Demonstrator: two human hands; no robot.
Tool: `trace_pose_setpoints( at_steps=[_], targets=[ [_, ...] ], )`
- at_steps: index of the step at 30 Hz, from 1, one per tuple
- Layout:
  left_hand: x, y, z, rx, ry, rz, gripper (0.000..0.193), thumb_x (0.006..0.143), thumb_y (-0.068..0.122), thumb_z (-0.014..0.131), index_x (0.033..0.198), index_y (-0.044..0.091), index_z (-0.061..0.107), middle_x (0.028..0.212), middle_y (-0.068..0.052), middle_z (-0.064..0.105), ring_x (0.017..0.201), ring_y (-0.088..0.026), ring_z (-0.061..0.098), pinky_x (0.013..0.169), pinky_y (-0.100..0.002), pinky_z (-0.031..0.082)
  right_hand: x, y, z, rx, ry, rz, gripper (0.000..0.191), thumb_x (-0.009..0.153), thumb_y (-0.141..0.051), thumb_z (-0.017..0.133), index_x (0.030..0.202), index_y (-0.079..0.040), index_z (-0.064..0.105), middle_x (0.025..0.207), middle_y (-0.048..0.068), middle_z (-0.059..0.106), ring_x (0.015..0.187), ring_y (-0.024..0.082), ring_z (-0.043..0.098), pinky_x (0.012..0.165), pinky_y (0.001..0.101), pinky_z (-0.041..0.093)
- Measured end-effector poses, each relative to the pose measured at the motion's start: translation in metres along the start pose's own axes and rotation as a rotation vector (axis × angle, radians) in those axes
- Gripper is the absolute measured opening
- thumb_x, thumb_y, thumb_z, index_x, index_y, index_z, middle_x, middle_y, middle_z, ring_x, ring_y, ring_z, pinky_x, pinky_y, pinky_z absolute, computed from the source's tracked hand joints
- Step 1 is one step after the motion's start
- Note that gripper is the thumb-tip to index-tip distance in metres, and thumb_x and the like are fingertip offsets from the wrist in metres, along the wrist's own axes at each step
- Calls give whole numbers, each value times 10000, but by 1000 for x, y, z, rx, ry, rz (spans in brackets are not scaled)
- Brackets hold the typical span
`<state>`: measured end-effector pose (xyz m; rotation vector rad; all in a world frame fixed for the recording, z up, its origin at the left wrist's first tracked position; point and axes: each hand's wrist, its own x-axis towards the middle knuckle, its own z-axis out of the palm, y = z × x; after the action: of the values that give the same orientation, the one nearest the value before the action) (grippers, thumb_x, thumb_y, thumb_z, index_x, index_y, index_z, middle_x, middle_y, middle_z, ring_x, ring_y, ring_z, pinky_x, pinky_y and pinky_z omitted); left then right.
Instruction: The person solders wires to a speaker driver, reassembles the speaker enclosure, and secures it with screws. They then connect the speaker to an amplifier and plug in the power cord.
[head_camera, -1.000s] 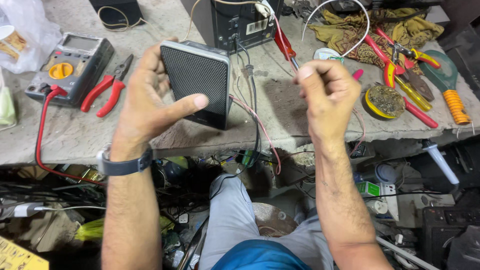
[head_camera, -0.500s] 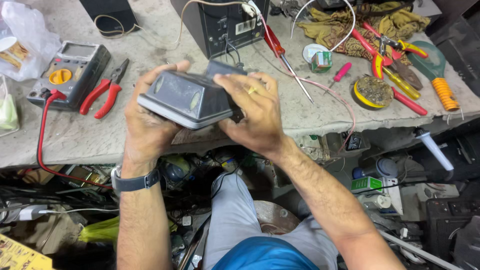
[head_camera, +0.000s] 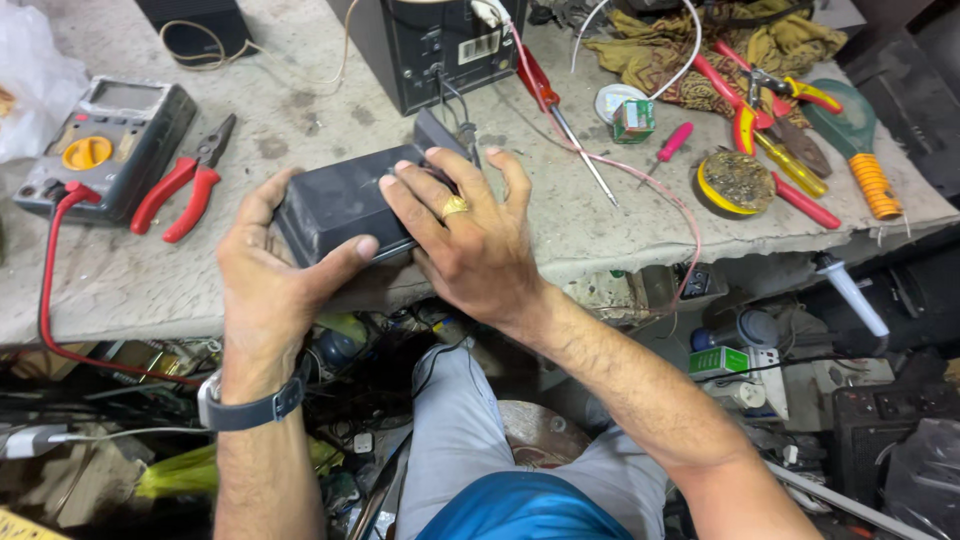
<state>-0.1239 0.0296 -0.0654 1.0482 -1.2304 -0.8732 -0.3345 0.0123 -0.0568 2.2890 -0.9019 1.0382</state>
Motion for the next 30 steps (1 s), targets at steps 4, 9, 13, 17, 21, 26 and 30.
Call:
trace_pose_setpoints(
  at_steps=[4, 9, 13, 17, 21, 26, 30],
  targets=[
    [0, -7, -7, 138, 65, 67, 857, 672, 98, 938, 1389, -34, 488, 1263, -115, 634, 1133, -171, 657, 993, -309, 566, -1, 49, -11, 368, 98, 37, 406, 960, -242, 799, 1287, -47, 659, 1263, 140, 696, 1176, 287, 667, 1035, 433, 512],
    [5, -11, -6, 549, 42, 395, 873, 659, 54, 968, 1375, -36, 478, 1328, -209, 533, 1290, -336, 541, 1131, -399, 450, -1, 114, 4, 195, -270, 537, 169, 916, -174, 782, 1051, -73, 793, 1000, 145, 756, 909, 310, 722, 826, 418, 544],
    [7, -15, 3, 563, 36, 496, 898, 675, 77, 945, 1414, -21, 444, 1427, -237, 509, 1373, -399, 513, 1185, -430, 431, -10, 128, 37, 207, -326, 519, 145, 920, -154, 758, 1044, -86, 791, 960, 133, 748, 867, 309, 724, 815, 417, 548],
    [4, -18, -7, 673, 22, 452, 936, 691, 174, 926, 1452, -40, 424, 1453, -263, 519, 1358, -421, 505, 1130, -492, 380, -12, 130, 54, 81, -293, 342, 106, 895, -100, 757, 989, -55, 774, 900, 166, 709, 815, 372, 690, 742, 472, 523],
    [7, -18, -17, 783, 57, 397, 935, 680, 350, 958, 1395, -38, 498, 1313, -232, 609, 1279, -383, 545, 1111, -540, 354, -2, 117, 42, 286, -121, 477, 81, 1063, -73, 643, 1053, 5, 623, 908, 142, 650, 834, 305, 643, 759, 396, 505],
    [11, -25, 5, 894, 260, 372, 958, 658, 539, 950, 1321, -31, 559, 1172, -171, 662, 1151, -338, 583, 1075, -552, 348, 23, 63, 6, 706, -199, 511, 70, 1130, -94, 589, 1115, -27, 583, 957, 75, 598, 805, 170, 611, 722, 253, 515],
    [8, -36, 17, 962, 405, 436, 958, 679, 593, 905, 1330, -13, 548, 1203, -125, 654, 1166, -314, 581, 1091, -538, 341, 49, 21, 0, 415, -362, -10, 111, 991, -9, 671, 1083, -18, 610, 1051, 98, 636, 953, 246, 650, 783, 336, 529]
  ],
)
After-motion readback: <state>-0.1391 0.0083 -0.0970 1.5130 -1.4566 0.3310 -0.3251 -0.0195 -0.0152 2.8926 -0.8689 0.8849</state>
